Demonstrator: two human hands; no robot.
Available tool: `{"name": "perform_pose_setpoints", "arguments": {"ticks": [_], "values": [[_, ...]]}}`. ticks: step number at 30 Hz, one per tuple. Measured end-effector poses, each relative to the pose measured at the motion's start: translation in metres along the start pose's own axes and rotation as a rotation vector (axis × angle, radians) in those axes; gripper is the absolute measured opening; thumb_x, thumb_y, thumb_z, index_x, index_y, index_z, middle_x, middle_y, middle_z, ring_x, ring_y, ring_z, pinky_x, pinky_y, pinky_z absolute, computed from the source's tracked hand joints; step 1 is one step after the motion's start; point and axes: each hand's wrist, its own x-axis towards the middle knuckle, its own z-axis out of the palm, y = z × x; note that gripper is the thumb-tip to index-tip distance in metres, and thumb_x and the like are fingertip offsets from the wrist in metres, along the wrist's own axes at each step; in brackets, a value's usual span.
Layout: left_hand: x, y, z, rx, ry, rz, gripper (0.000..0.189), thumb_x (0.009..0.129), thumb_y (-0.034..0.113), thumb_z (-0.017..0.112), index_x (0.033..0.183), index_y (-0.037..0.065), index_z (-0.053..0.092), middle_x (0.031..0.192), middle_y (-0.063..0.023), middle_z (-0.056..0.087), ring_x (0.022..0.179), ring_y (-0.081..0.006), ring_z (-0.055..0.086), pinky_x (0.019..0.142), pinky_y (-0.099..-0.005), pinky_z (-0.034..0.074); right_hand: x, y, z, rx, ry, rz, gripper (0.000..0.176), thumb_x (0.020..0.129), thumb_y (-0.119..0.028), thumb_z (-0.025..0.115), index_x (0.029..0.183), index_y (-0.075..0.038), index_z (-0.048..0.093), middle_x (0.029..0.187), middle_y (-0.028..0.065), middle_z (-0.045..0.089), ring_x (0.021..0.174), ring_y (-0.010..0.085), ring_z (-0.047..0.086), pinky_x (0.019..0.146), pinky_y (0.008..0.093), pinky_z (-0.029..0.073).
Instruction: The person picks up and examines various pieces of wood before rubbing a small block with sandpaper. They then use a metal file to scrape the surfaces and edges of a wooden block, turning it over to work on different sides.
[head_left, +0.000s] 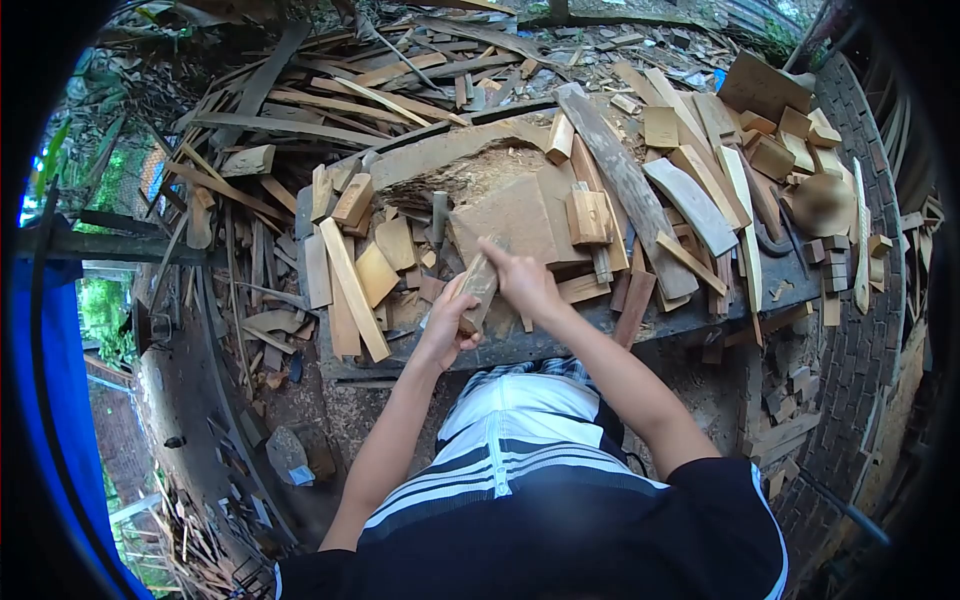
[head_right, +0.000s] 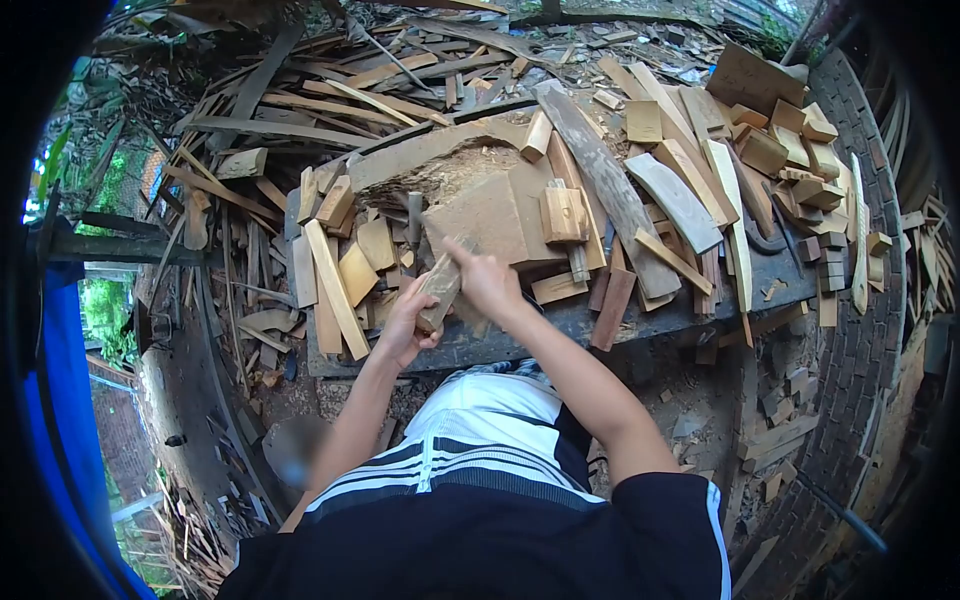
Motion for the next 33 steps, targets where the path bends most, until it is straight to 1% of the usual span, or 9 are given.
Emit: {"name": "perform_pose_setpoints", "arguments": {"ticks": [3, 6, 9, 12, 19, 22, 25, 29, 33], "values": [[0.002, 0.002, -0.006, -0.042, -0.046, 0.005, 0.048, 0.092, 0.019, 0.049, 0.139, 0.009, 0.041, 0.091, -0.0113, 0.060, 0.050, -0.0144, 0.051, 0.037, -0.0232, 0.036, 0.019, 0.004, 0.003, -0.024, 0.030, 0.036, 0.046, 0.095, -0.020, 0.049, 0.140, -0.030, 0.052, 0.086, 0.0237, 0.069, 0.079, 0.0419, 0.069, 0.069, 0.0521, 0.056], [0.016, -0.013, -0.021, -0.622, -0.076, -0.144, 0.039, 0.097, 0.030, 0.045, 0.123, 0.001, 0.049, 0.097, -0.0175, 0.061, 0.057, -0.0151, 0.050, 0.037, -0.0233, 0.037, -0.012, -0.011, -0.001, -0.071, -0.049, -0.032, 0.048, 0.095, -0.024, 0.052, 0.141, -0.031, 0.050, 0.083, 0.0229, 0.069, 0.078, 0.0423, 0.069, 0.069, 0.0524, 0.056], [0.014, -0.020, -0.018, -0.621, -0.040, -0.108, 0.041, 0.098, 0.033, 0.040, 0.122, 0.000, 0.049, 0.098, -0.0181, 0.061, 0.057, -0.0149, 0.049, 0.038, -0.0236, 0.038, -0.035, -0.008, -0.009, -0.069, -0.049, -0.180, 0.049, 0.094, -0.024, 0.053, 0.142, -0.033, 0.048, 0.081, 0.0228, 0.069, 0.075, 0.0419, 0.069, 0.066, 0.0532, 0.056], [0.010, -0.019, -0.010, -0.617, -0.030, -0.092, 0.043, 0.099, 0.032, 0.038, 0.121, -0.003, 0.048, 0.096, -0.0177, 0.060, 0.056, -0.0147, 0.048, 0.038, -0.0237, 0.039, -0.010, 0.014, -0.001, -0.135, -0.013, 0.036, 0.051, 0.094, -0.018, 0.050, 0.142, -0.033, 0.048, 0.080, 0.0228, 0.069, 0.076, 0.0413, 0.069, 0.067, 0.0527, 0.056], [0.014, -0.018, -0.011, -0.685, -0.063, -0.135, 0.040, 0.099, 0.034, 0.035, 0.115, 0.000, 0.050, 0.092, -0.0152, 0.060, 0.057, -0.0158, 0.048, 0.041, -0.0246, 0.038, -0.042, -0.008, -0.006, -0.023, 0.007, -0.142, 0.057, 0.091, -0.014, 0.053, 0.145, -0.032, 0.046, 0.082, 0.0259, 0.067, 0.075, 0.0430, 0.068, 0.068, 0.0526, 0.055], [0.012, -0.019, -0.004, -0.669, -0.050, -0.107, 0.042, 0.099, 0.033, 0.036, 0.120, -0.001, 0.048, 0.094, -0.0171, 0.059, 0.056, -0.0151, 0.047, 0.039, -0.0237, 0.038, -0.011, 0.012, 0.006, 0.000, 0.022, 0.068, 0.052, 0.094, -0.015, 0.049, 0.143, -0.032, 0.048, 0.084, 0.0265, 0.067, 0.078, 0.0437, 0.067, 0.068, 0.0537, 0.054], [0.009, -0.016, -0.006, -0.700, -0.048, -0.098, 0.044, 0.099, 0.032, 0.038, 0.125, -0.002, 0.046, 0.096, -0.0193, 0.057, 0.055, -0.0141, 0.047, 0.038, -0.0224, 0.039, 0.001, 0.009, 0.008, 0.041, 0.044, 0.109, 0.050, 0.095, -0.016, 0.049, 0.142, -0.033, 0.049, 0.083, 0.0267, 0.067, 0.078, 0.0439, 0.067, 0.069, 0.0543, 0.054], [0.015, -0.015, -0.021, -0.833, -0.129, -0.120, 0.044, 0.099, 0.032, 0.037, 0.125, -0.003, 0.045, 0.099, -0.0206, 0.056, 0.055, -0.0139, 0.046, 0.038, -0.0223, 0.039, -0.043, -0.012, -0.003, 0.038, -0.004, -0.110, 0.054, 0.093, -0.015, 0.051, 0.143, -0.034, 0.049, 0.084, 0.0253, 0.068, 0.078, 0.0422, 0.068, 0.069, 0.0529, 0.055], [0.014, -0.022, -0.014, -0.696, -0.092, -0.091, 0.045, 0.099, 0.031, 0.036, 0.128, -0.002, 0.043, 0.098, -0.0196, 0.056, 0.056, -0.0135, 0.045, 0.039, -0.0236, 0.038, -0.006, 0.015, 0.014, -0.033, 0.050, 0.040, 0.049, 0.094, -0.021, 0.051, 0.141, -0.032, 0.050, 0.084, 0.0231, 0.069, 0.077, 0.0401, 0.069, 0.067, 0.0515, 0.056]]}}
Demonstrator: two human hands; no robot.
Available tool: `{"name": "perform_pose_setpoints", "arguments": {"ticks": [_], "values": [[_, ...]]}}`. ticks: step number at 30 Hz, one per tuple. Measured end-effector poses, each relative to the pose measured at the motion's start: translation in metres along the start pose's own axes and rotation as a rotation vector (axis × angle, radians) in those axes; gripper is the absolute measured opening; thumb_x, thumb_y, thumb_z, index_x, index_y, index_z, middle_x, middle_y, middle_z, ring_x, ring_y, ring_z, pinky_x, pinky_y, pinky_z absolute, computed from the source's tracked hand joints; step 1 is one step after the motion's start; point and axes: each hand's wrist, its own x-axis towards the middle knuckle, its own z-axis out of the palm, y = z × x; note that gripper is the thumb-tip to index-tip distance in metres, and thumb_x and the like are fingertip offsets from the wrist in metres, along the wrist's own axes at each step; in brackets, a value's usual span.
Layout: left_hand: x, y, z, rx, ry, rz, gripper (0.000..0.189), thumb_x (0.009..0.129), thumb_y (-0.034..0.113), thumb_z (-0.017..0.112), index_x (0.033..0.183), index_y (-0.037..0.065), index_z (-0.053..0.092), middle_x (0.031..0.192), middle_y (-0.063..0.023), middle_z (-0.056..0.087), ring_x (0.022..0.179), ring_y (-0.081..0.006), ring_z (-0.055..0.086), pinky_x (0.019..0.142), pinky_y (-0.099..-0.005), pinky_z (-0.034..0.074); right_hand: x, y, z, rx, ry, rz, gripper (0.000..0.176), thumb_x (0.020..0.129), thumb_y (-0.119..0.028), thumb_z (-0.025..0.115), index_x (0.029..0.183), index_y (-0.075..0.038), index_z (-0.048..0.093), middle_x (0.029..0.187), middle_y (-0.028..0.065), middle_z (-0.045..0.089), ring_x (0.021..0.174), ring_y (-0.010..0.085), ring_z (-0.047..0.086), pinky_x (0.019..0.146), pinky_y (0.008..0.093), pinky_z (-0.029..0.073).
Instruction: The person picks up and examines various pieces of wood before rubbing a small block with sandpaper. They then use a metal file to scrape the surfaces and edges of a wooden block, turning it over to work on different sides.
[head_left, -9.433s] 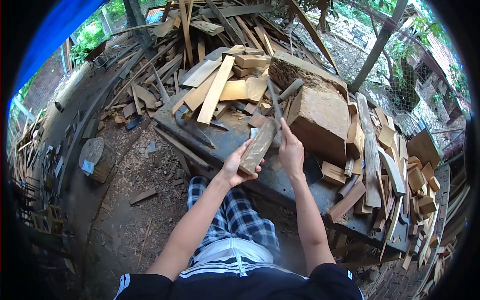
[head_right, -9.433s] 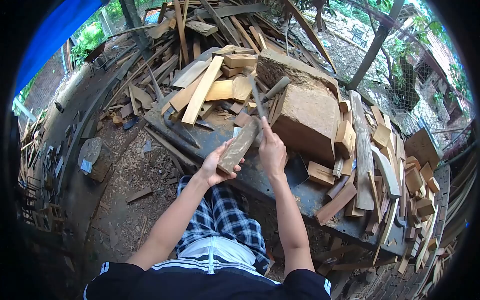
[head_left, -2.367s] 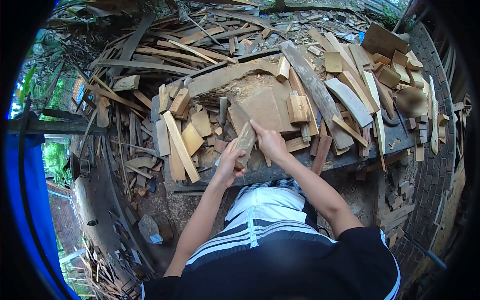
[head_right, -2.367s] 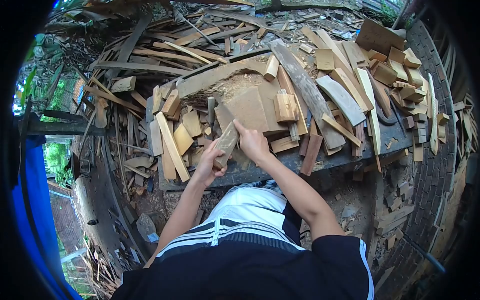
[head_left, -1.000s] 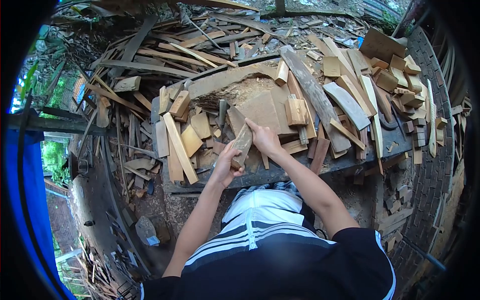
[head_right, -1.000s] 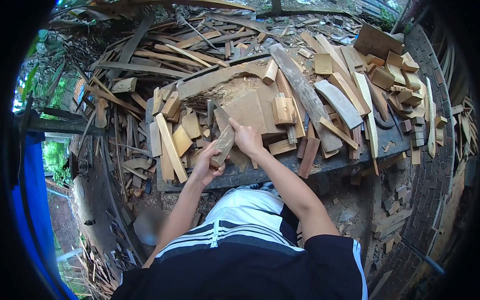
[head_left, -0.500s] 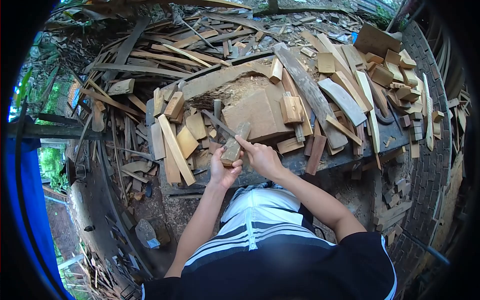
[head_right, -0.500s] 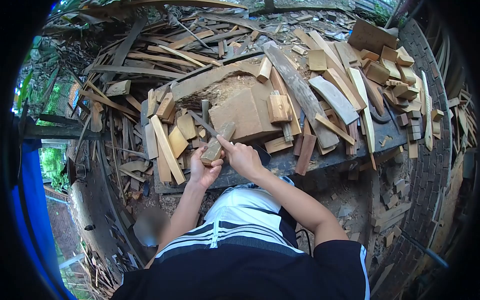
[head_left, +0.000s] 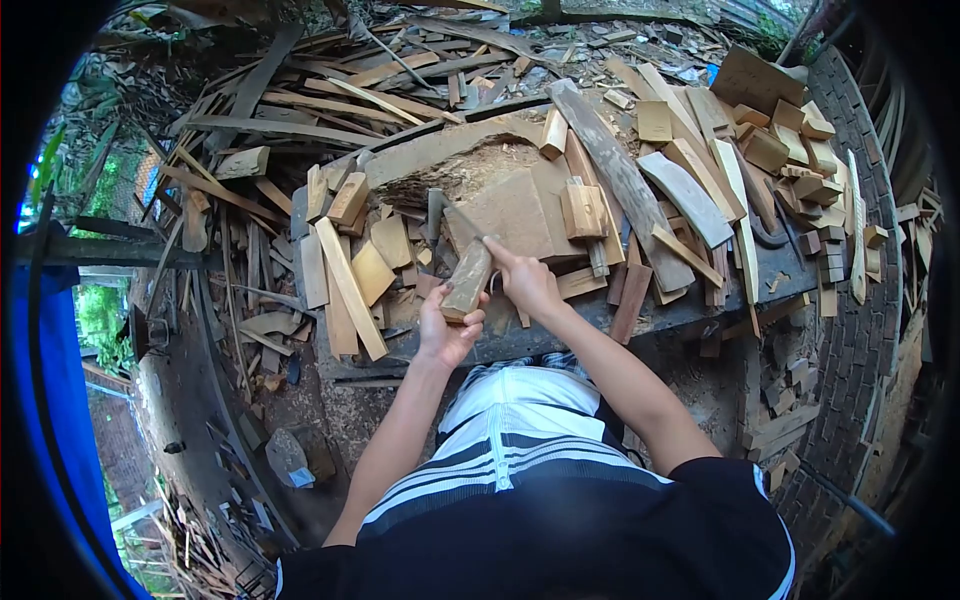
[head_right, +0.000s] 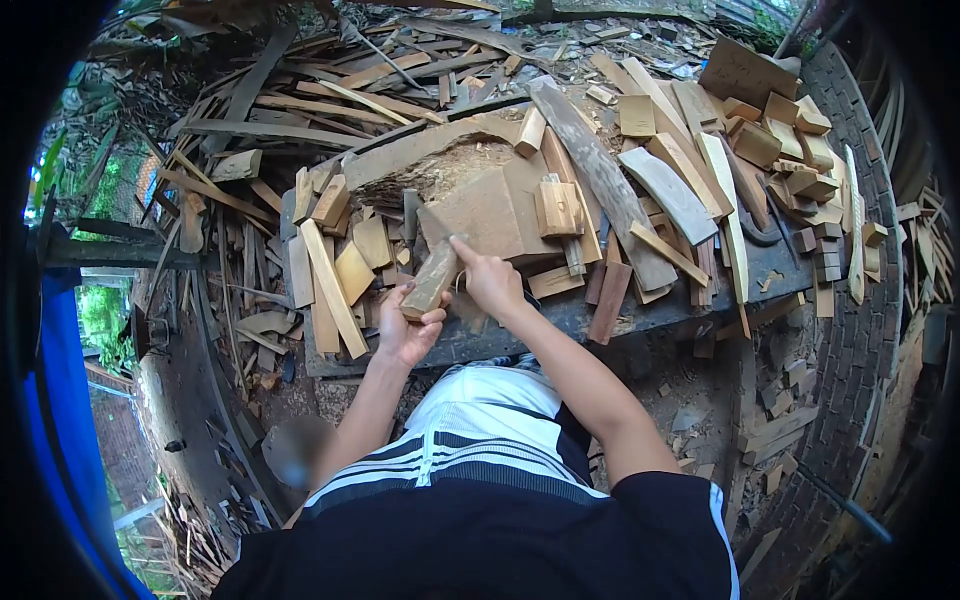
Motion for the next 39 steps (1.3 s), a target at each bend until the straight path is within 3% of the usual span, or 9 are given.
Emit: {"name": "perform_pose_setpoints", "arguments": {"ticks": [3, 8, 11, 14, 21, 26, 32, 36, 39], "values": [[-0.003, 0.001, 0.002, -0.003, -0.002, 0.005, 0.046, 0.099, 0.032, 0.036, 0.129, -0.003, 0.043, 0.097, -0.0180, 0.056, 0.056, -0.0130, 0.045, 0.039, -0.0232, 0.037, 0.009, -0.007, 0.000, -0.006, -0.016, 0.066, 0.047, 0.095, -0.024, 0.052, 0.141, -0.031, 0.050, 0.086, 0.0244, 0.069, 0.078, 0.0411, 0.069, 0.068, 0.0522, 0.056], [-0.003, 0.010, -0.009, -0.073, -0.019, -0.044, 0.047, 0.099, 0.034, 0.039, 0.128, -0.002, 0.044, 0.099, -0.0183, 0.056, 0.054, -0.0129, 0.045, 0.038, -0.0223, 0.036, -0.044, -0.032, -0.026, -0.046, -0.089, -0.179, 0.056, 0.092, -0.017, 0.052, 0.145, -0.033, 0.045, 0.081, 0.0195, 0.068, 0.072, 0.0409, 0.068, 0.066, 0.0501, 0.056], [-0.004, 0.008, -0.012, -0.085, -0.052, -0.058, 0.046, 0.099, 0.033, 0.037, 0.126, -0.003, 0.045, 0.098, -0.0183, 0.057, 0.054, -0.0137, 0.046, 0.037, -0.0229, 0.037, -0.015, -0.010, -0.001, -0.105, 0.031, -0.104, 0.052, 0.094, -0.016, 0.050, 0.144, -0.031, 0.048, 0.084, 0.0211, 0.068, 0.073, 0.0397, 0.068, 0.065, 0.0502, 0.057], [-0.005, 0.014, -0.009, -0.084, -0.061, -0.063, 0.046, 0.098, 0.033, 0.038, 0.126, -0.003, 0.044, 0.099, -0.0188, 0.057, 0.053, -0.0135, 0.045, 0.037, -0.0228, 0.037, 0.011, -0.012, 0.003, -0.086, 0.006, -0.021, 0.052, 0.094, -0.016, 0.050, 0.144, -0.030, 0.047, 0.086, 0.0219, 0.068, 0.073, 0.0393, 0.069, 0.065, 0.0507, 0.056], [-0.003, 0.021, -0.022, -0.202, -0.111, -0.103, 0.048, 0.099, 0.034, 0.036, 0.127, -0.004, 0.045, 0.101, -0.0200, 0.056, 0.054, -0.0136, 0.045, 0.037, -0.0221, 0.035, -0.043, -0.037, -0.022, -0.086, -0.064, -0.222, 0.055, 0.091, -0.015, 0.053, 0.142, -0.033, 0.049, 0.080, 0.0192, 0.067, 0.070, 0.0406, 0.068, 0.062, 0.0502, 0.056], [-0.004, 0.014, -0.010, -0.103, -0.056, -0.046, 0.049, 0.098, 0.033, 0.039, 0.129, -0.005, 0.042, 0.099, -0.0204, 0.056, 0.053, -0.0123, 0.045, 0.037, -0.0223, 0.036, 0.010, -0.016, 0.003, -0.108, -0.015, -0.026, 0.051, 0.093, -0.016, 0.053, 0.142, -0.031, 0.050, 0.084, 0.0228, 0.068, 0.071, 0.0398, 0.069, 0.061, 0.0487, 0.056], [-0.002, 0.017, -0.016, -0.114, -0.030, -0.055, 0.048, 0.098, 0.033, 0.038, 0.127, -0.005, 0.043, 0.097, -0.0193, 0.056, 0.052, -0.0127, 0.044, 0.036, -0.0220, 0.035, -0.044, -0.042, -0.018, -0.114, -0.085, -0.275, 0.058, 0.089, -0.016, 0.055, 0.144, -0.033, 0.046, 0.082, 0.0179, 0.068, 0.070, 0.0374, 0.070, 0.060, 0.0481, 0.057], [-0.004, 0.011, -0.007, -0.014, -0.007, -0.039, 0.047, 0.098, 0.033, 0.037, 0.125, -0.005, 0.045, 0.096, -0.0187, 0.056, 0.052, -0.0130, 0.044, 0.036, -0.0220, 0.035, 0.005, 0.007, 0.008, -0.181, 0.051, -0.049, 0.058, 0.090, -0.014, 0.051, 0.144, -0.034, 0.045, 0.074, 0.0171, 0.068, 0.070, 0.0373, 0.070, 0.058, 0.0493, 0.057], [-0.006, 0.013, -0.004, -0.024, -0.008, -0.040, 0.047, 0.098, 0.033, 0.037, 0.125, -0.005, 0.044, 0.096, -0.0183, 0.056, 0.052, -0.0132, 0.044, 0.036, -0.0218, 0.036, 0.007, -0.002, 0.005, -0.167, 0.000, -0.035, 0.055, 0.091, -0.016, 0.052, 0.143, -0.033, 0.047, 0.079, 0.0171, 0.069, 0.070, 0.0375, 0.070, 0.059, 0.0501, 0.057]]}}
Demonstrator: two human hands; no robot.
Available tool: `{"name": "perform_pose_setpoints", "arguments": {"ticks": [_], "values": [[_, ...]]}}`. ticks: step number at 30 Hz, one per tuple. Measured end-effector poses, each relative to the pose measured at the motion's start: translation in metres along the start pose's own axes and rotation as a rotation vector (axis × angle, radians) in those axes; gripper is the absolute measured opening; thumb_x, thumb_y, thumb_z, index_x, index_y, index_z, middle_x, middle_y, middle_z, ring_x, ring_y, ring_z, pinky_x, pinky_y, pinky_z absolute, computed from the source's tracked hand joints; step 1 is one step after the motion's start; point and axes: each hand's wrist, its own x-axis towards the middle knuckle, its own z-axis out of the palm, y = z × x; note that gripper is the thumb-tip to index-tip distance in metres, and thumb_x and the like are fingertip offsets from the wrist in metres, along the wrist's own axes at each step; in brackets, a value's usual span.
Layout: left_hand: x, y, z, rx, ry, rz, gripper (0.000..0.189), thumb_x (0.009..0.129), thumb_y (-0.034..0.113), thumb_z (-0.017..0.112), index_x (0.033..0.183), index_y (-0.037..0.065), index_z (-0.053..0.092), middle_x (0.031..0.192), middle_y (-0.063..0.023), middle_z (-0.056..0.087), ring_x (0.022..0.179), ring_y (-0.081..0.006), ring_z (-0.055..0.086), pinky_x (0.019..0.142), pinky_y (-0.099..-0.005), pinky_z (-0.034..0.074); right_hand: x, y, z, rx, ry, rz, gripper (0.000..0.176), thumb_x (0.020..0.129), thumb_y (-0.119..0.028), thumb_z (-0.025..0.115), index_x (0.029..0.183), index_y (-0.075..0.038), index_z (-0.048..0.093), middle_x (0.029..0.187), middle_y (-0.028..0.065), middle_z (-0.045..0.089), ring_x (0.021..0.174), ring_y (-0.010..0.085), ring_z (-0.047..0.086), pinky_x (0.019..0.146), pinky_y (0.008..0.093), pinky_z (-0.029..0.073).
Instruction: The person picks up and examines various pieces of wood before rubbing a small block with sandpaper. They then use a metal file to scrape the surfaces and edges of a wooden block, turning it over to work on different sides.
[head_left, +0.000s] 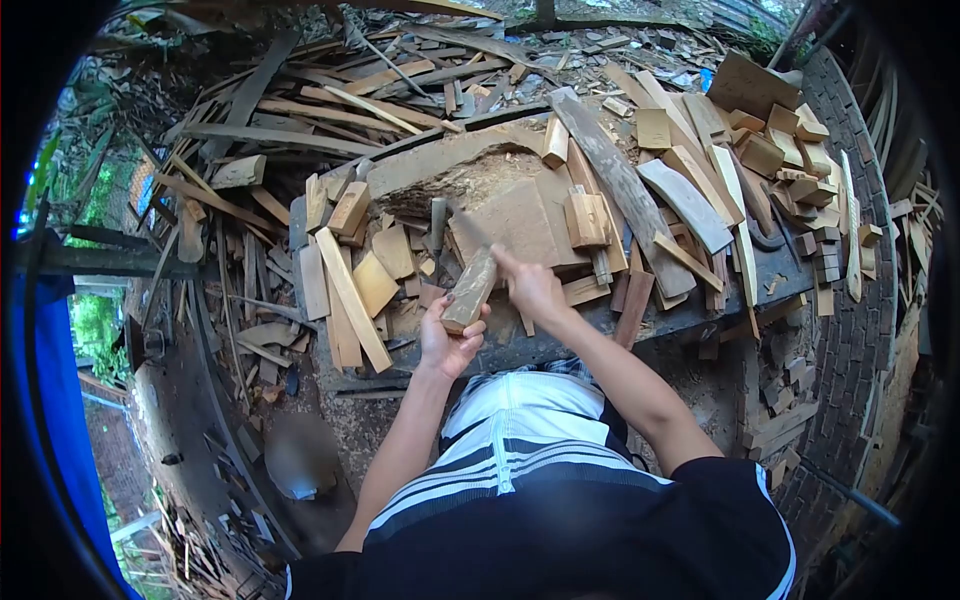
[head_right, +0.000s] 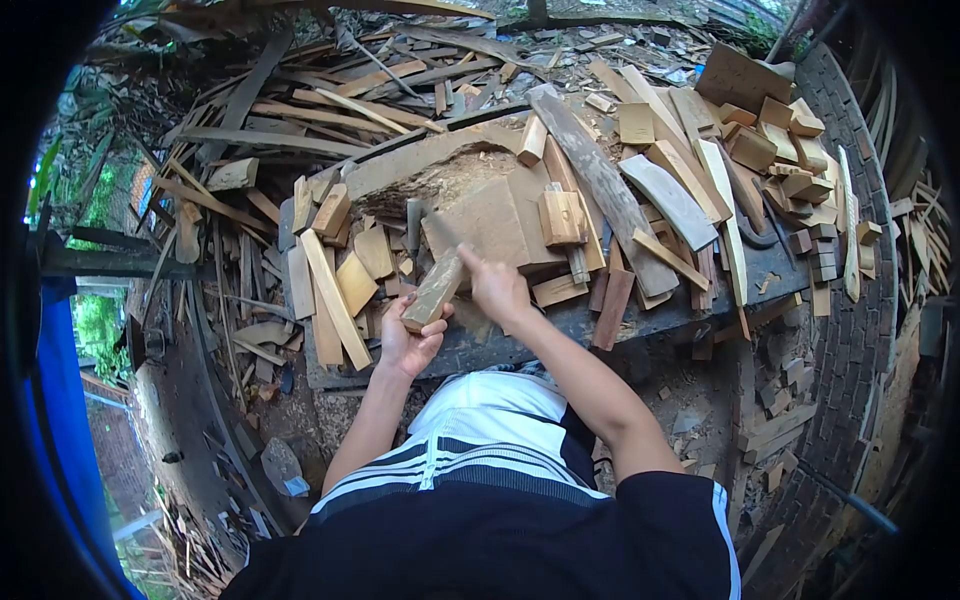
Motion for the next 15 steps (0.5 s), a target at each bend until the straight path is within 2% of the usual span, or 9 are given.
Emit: {"name": "perform_pose_setpoints", "arguments": {"ticks": [2, 3, 5, 7, 8, 9, 11, 13, 15], "values": [[0.004, 0.003, -0.003, -0.034, -0.002, -0.010, 0.046, 0.098, 0.033, 0.037, 0.124, -0.004, 0.045, 0.095, -0.0178, 0.056, 0.054, -0.0135, 0.045, 0.036, -0.0223, 0.037, -0.035, -0.031, -0.022, -0.036, -0.049, -0.105, 0.053, 0.092, -0.019, 0.053, 0.142, -0.033, 0.049, 0.081, 0.0178, 0.068, 0.068, 0.0386, 0.069, 0.059, 0.0503, 0.056], [0.004, 0.000, -0.004, -0.043, 0.003, -0.014, 0.046, 0.098, 0.033, 0.037, 0.124, -0.004, 0.045, 0.095, -0.0178, 0.056, 0.054, -0.0135, 0.045, 0.036, -0.0223, 0.037, -0.050, -0.034, -0.022, 0.106, 0.001, -0.206, 0.057, 0.092, -0.019, 0.055, 0.145, -0.035, 0.045, 0.079, 0.0184, 0.065, 0.067, 0.0409, 0.067, 0.059, 0.0505, 0.055], [0.004, -0.002, -0.006, -0.095, 0.000, -0.010, 0.046, 0.099, 0.033, 0.036, 0.125, -0.003, 0.045, 0.095, -0.0179, 0.057, 0.054, -0.0137, 0.045, 0.036, -0.0226, 0.036, -0.057, -0.032, -0.033, 0.078, -0.038, -0.225, 0.056, 0.091, -0.016, 0.054, 0.144, -0.034, 0.046, 0.081, 0.0185, 0.066, 0.069, 0.0400, 0.067, 0.059, 0.0503, 0.055], [0.004, -0.007, -0.003, -0.048, 0.012, 0.003, 0.046, 0.100, 0.034, 0.034, 0.124, -0.003, 0.046, 0.095, -0.0178, 0.056, 0.053, -0.0135, 0.044, 0.036, -0.0225, 0.036, -0.034, -0.011, -0.010, 0.044, 0.055, -0.115, 0.052, 0.092, -0.018, 0.052, 0.141, -0.032, 0.050, 0.079, 0.0198, 0.067, 0.067, 0.0390, 0.068, 0.058, 0.0507, 0.056], [0.004, -0.008, -0.001, -0.006, 0.010, 0.014, 0.046, 0.100, 0.036, 0.033, 0.120, -0.002, 0.049, 0.094, -0.0164, 0.058, 0.054, -0.0140, 0.045, 0.037, -0.0229, 0.035, -0.017, -0.005, -0.010, 0.035, -0.010, 0.014, 0.051, 0.092, -0.015, 0.051, 0.141, -0.031, 0.050, 0.080, 0.0210, 0.068, 0.068, 0.0379, 0.069, 0.059, 0.0506, 0.056], [0.004, -0.009, 0.000, 0.036, 0.007, 0.029, 0.046, 0.100, 0.039, 0.033, 0.116, 0.000, 0.052, 0.093, -0.0151, 0.059, 0.054, -0.0145, 0.046, 0.037, -0.0233, 0.034, -0.006, 0.001, -0.007, 0.059, 0.059, 0.027, 0.050, 0.093, -0.015, 0.051, 0.141, -0.030, 0.050, 0.080, 0.0216, 0.069, 0.070, 0.0373, 0.069, 0.059, 0.0502, 0.056], [0.001, -0.006, 0.005, 0.004, 0.003, 0.029, 0.047, 0.101, 0.038, 0.032, 0.118, -0.002, 0.050, 0.094, -0.0166, 0.058, 0.053, -0.0137, 0.045, 0.037, -0.0227, 0.035, -0.001, 0.005, 0.005, 0.083, 0.079, 0.030, 0.049, 0.093, -0.017, 0.052, 0.141, -0.029, 0.050, 0.080, 0.0205, 0.069, 0.070, 0.0379, 0.069, 0.060, 0.0509, 0.056], [0.004, 0.001, 0.006, -0.033, -0.011, 0.027, 0.048, 0.102, 0.037, 0.031, 0.121, -0.003, 0.048, 0.095, -0.0182, 0.056, 0.053, -0.0128, 0.044, 0.036, -0.0220, 0.035, -0.021, -0.011, -0.006, 0.017, 0.022, -0.047, 0.051, 0.093, -0.020, 0.054, 0.142, -0.031, 0.049, 0.081, 0.0200, 0.068, 0.070, 0.0393, 0.069, 0.061, 0.0518, 0.056], [0.003, 0.005, -0.004, -0.156, -0.030, -0.019, 0.049, 0.102, 0.037, 0.031, 0.126, -0.003, 0.045, 0.097, -0.0193, 0.056, 0.053, -0.0125, 0.043, 0.036, -0.0220, 0.034, -0.050, -0.026, -0.020, 0.117, -0.042, -0.216, 0.062, 0.090, -0.018, 0.057, 0.147, -0.037, 0.042, 0.081, 0.0190, 0.066, 0.067, 0.0400, 0.068, 0.061, 0.0515, 0.056]]}}
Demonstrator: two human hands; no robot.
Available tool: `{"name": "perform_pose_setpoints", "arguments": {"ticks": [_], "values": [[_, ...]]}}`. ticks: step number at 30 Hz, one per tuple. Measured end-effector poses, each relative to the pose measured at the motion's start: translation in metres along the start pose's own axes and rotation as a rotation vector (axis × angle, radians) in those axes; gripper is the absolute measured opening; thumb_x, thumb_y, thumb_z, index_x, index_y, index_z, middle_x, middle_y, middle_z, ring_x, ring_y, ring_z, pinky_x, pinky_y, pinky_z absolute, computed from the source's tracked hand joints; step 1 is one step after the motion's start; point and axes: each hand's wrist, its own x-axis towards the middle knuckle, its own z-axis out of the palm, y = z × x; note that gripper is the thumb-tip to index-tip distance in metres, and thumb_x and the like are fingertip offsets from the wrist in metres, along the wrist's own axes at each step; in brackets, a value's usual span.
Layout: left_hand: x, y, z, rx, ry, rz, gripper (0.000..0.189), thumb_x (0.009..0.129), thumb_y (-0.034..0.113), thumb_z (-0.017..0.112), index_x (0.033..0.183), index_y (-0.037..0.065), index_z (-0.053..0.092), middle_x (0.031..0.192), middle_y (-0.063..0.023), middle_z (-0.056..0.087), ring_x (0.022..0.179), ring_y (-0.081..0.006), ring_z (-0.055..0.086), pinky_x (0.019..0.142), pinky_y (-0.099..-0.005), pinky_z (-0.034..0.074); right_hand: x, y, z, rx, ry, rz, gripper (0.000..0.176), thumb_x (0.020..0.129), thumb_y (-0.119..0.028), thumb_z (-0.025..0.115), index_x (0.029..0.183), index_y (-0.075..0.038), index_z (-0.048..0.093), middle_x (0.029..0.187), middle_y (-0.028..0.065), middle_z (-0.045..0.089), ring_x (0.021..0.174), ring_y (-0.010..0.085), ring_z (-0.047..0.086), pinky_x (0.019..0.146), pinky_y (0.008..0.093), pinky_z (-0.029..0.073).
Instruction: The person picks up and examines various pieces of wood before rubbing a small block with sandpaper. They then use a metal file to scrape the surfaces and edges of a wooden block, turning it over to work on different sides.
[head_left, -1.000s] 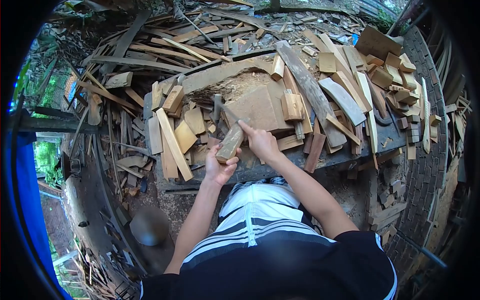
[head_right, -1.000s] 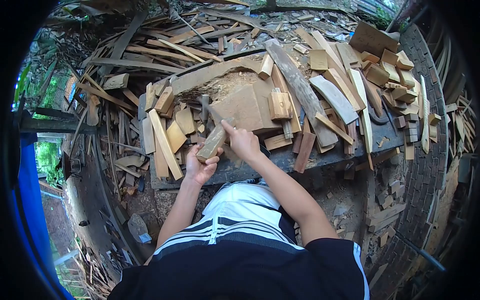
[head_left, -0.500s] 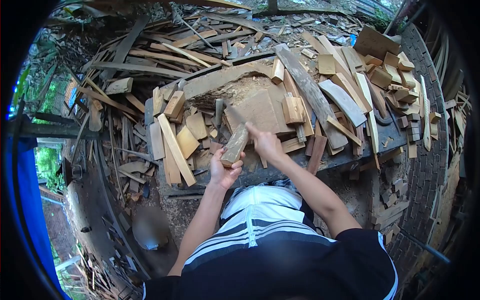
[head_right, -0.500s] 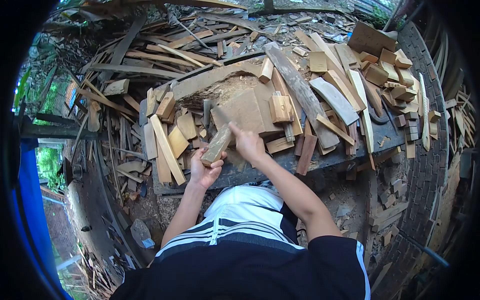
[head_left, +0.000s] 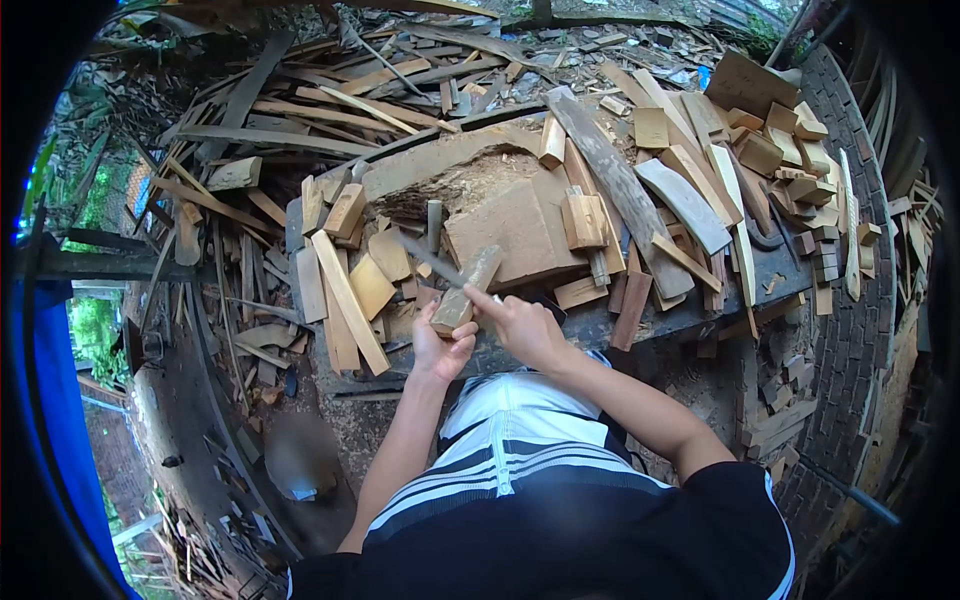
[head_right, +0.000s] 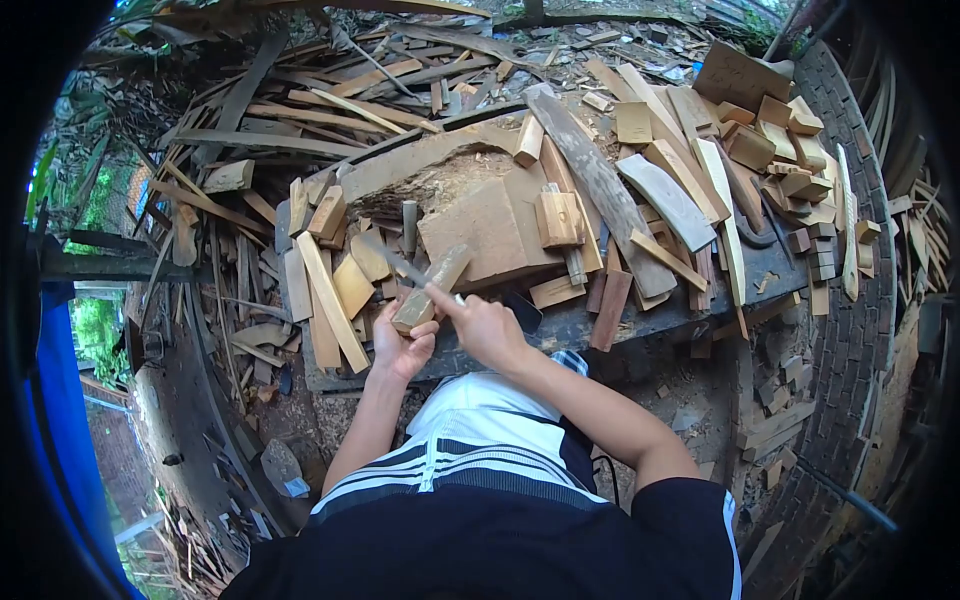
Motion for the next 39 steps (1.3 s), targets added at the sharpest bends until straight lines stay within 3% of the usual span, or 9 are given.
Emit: {"name": "perform_pose_setpoints", "arguments": {"ticks": [7, 12, 18, 24, 26, 27, 30, 36, 39], "values": [[-0.001, -0.012, 0.003, 0.098, 0.032, 0.034, 0.049, 0.102, 0.036, 0.025, 0.123, -0.002, 0.049, 0.094, -0.0181, 0.059, 0.053, -0.0145, 0.044, 0.037, -0.0232, 0.035, 0.043, 0.047, 0.018, -0.090, 0.083, 0.201, 0.060, 0.090, -0.015, 0.053, 0.146, -0.035, 0.043, 0.080, 0.0187, 0.068, 0.069, 0.0355, 0.070, 0.057, 0.0479, 0.056], [0.002, -0.002, -0.007, -0.016, -0.035, 0.009, 0.050, 0.102, 0.035, 0.028, 0.131, -0.003, 0.042, 0.100, -0.0211, 0.055, 0.055, -0.0136, 0.044, 0.037, -0.0228, 0.036, 0.001, -0.004, -0.003, -0.016, 0.002, -0.038, 0.060, 0.091, -0.018, 0.054, 0.146, -0.038, 0.042, 0.081, 0.0184, 0.067, 0.068, 0.0381, 0.069, 0.055, 0.0478, 0.055], [-0.002, -0.012, 0.004, 0.083, 0.026, 0.022, 0.048, 0.102, 0.035, 0.028, 0.126, -0.001, 0.047, 0.095, -0.0190, 0.058, 0.053, -0.0145, 0.044, 0.037, -0.0234, 0.035, 0.047, 0.058, 0.017, -0.032, 0.094, 0.235, 0.053, 0.091, -0.014, 0.050, 0.141, -0.031, 0.047, 0.075, 0.0209, 0.068, 0.073, 0.0400, 0.070, 0.061, 0.0524, 0.056], [0.000, -0.004, -0.004, -0.083, 0.005, -0.011, 0.050, 0.101, 0.035, 0.029, 0.127, -0.004, 0.046, 0.096, -0.0199, 0.057, 0.053, -0.0151, 0.045, 0.037, -0.0236, 0.035, 0.001, -0.001, -0.009, -0.062, -0.023, -0.045, 0.057, 0.091, -0.016, 0.052, 0.144, -0.036, 0.044, 0.086, 0.0176, 0.067, 0.065, 0.0371, 0.068, 0.058, 0.0500, 0.056], [-0.002, -0.010, 0.000, -0.047, -0.016, -0.006, 0.051, 0.101, 0.035, 0.027, 0.127, -0.004, 0.046, 0.096, -0.0202, 0.058, 0.054, -0.0152, 0.045, 0.037, -0.0233, 0.035, 0.019, 0.038, 0.013, -0.053, 0.134, 0.005, 0.057, 0.091, -0.016, 0.052, 0.145, -0.034, 0.045, 0.084, 0.0189, 0.068, 0.067, 0.0368, 0.069, 0.060, 0.0499, 0.056], [-0.001, -0.012, 0.001, 0.003, -0.004, 0.007, 0.051, 0.101, 0.035, 0.026, 0.127, -0.004, 0.046, 0.096, -0.0203, 0.058, 0.054, -0.0153, 0.045, 0.037, -0.0235, 0.036, 0.035, 0.046, 0.005, -0.068, 0.017, 0.195, 0.058, 0.091, -0.016, 0.053, 0.146, -0.030, 0.043, 0.080, 0.0209, 0.069, 0.070, 0.0375, 0.069, 0.062, 0.0500, 0.056], [0.000, -0.008, 0.006, 0.021, -0.008, 0.007, 0.050, 0.102, 0.035, 0.026, 0.129, -0.002, 0.046, 0.096, -0.0201, 0.058, 0.054, -0.0157, 0.045, 0.038, -0.0244, 0.036, 0.043, 0.053, 0.012, -0.004, 0.062, 0.255, 0.056, 0.091, -0.016, 0.052, 0.145, -0.030, 0.044, 0.079, 0.0213, 0.068, 0.070, 0.0405, 0.068, 0.062, 0.0503, 0.057], [0.001, -0.013, -0.001, 0.081, 0.065, 0.025, 0.047, 0.103, 0.036, 0.027, 0.119, 0.000, 0.051, 0.092, -0.0174, 0.060, 0.053, -0.0155, 0.045, 0.038, -0.0248, 0.034, 0.005, 0.019, -0.009, -0.121, -0.057, 0.017, 0.064, 0.089, -0.016, 0.054, 0.147, -0.039, 0.040, 0.083, 0.0192, 0.068, 0.068, 0.0399, 0.068, 0.060, 0.0508, 0.056], [0.001, -0.016, -0.004, 0.233, 0.074, 0.045, 0.047, 0.102, 0.038, 0.030, 0.124, 0.000, 0.049, 0.095, -0.0171, 0.059, 0.052, -0.0150, 0.045, 0.037, -0.0240, 0.035, 0.037, 0.059, 0.002, -0.134, 0.001, 0.206, 0.060, 0.091, -0.015, 0.053, 0.146, -0.036, 0.043, 0.077, 0.0226, 0.067, 0.069, 0.0390, 0.068, 0.062, 0.0504, 0.056]]}}
